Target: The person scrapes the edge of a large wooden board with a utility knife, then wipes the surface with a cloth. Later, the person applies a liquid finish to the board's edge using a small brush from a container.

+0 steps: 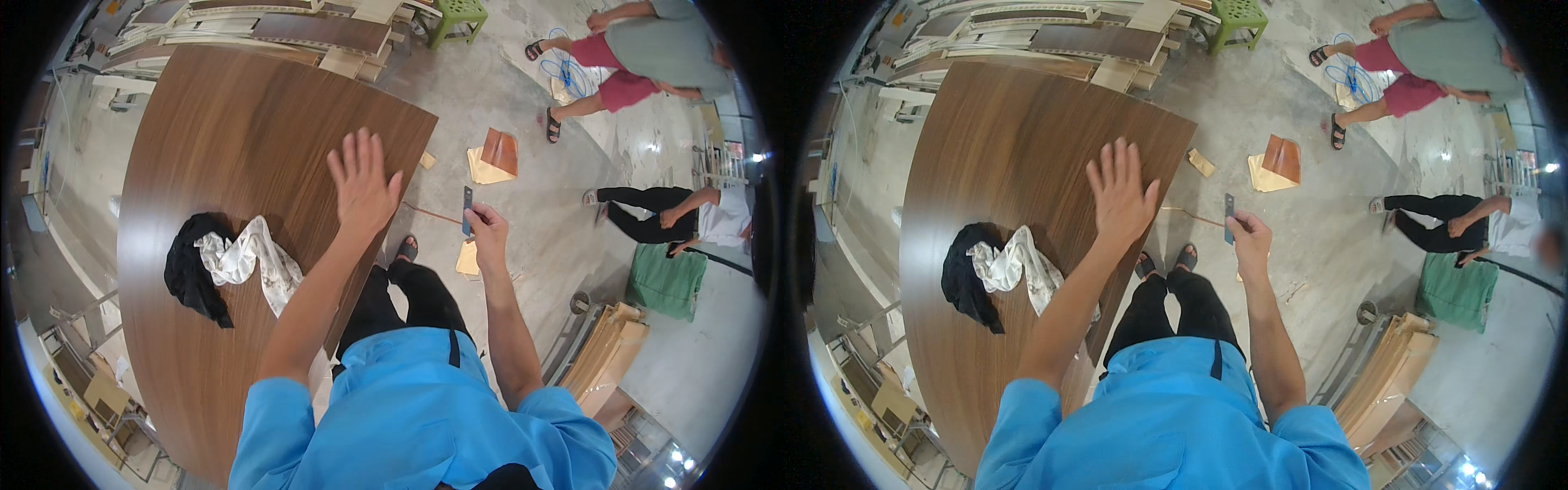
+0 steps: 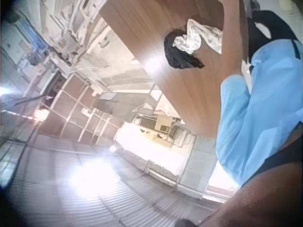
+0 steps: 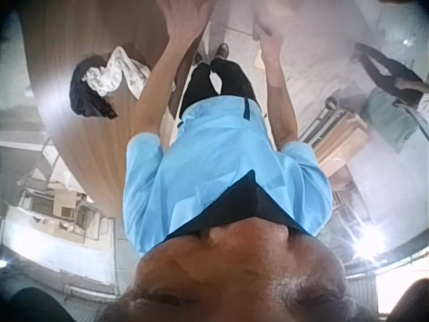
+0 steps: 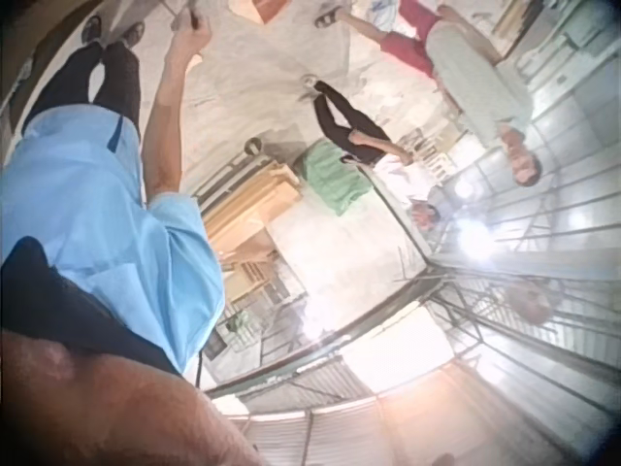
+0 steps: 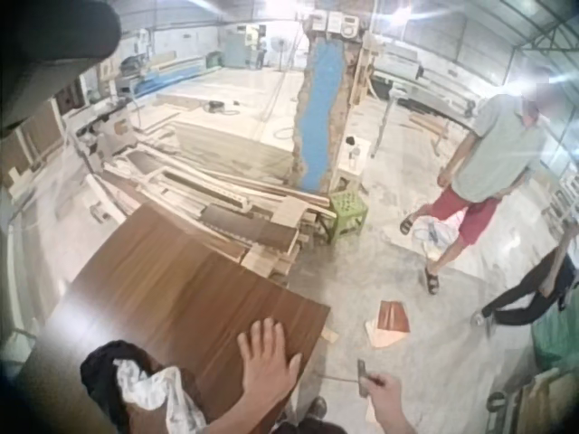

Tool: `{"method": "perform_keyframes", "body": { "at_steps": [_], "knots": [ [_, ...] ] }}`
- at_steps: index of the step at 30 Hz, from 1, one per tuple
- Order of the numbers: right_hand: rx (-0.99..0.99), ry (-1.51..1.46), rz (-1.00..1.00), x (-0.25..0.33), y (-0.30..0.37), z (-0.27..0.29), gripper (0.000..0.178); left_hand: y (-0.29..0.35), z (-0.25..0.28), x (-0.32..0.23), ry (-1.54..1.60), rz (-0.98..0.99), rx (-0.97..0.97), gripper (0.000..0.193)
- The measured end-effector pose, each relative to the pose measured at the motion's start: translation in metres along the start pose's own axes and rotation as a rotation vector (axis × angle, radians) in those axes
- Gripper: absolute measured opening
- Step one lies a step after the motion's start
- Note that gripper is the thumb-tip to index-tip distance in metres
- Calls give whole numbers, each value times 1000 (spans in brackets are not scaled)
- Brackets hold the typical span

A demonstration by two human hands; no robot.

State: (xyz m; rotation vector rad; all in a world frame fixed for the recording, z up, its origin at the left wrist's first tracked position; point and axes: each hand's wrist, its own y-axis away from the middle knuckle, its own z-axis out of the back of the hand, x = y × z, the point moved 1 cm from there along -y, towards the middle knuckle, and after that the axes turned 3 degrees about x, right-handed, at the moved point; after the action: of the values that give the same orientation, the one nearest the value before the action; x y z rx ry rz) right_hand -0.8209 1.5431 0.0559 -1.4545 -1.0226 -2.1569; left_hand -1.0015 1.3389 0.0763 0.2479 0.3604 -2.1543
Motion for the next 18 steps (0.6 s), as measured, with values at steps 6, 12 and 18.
{"method": "perform_keyframes", "body": {
  "at_steps": [6, 12, 18],
  "knots": [
    [-150, -44, 133, 33, -20, 3, 20, -73, -10, -85, 8, -493, 642, 54],
    [-53, 423, 779, 60, -104, -50, 17, 55, 64, 6, 204, 91, -137, 53],
    [-33, 647, 1068, 78, -99, -87, 14, 188, 81, 169, -235, 707, -57, 77]
  ]
}}
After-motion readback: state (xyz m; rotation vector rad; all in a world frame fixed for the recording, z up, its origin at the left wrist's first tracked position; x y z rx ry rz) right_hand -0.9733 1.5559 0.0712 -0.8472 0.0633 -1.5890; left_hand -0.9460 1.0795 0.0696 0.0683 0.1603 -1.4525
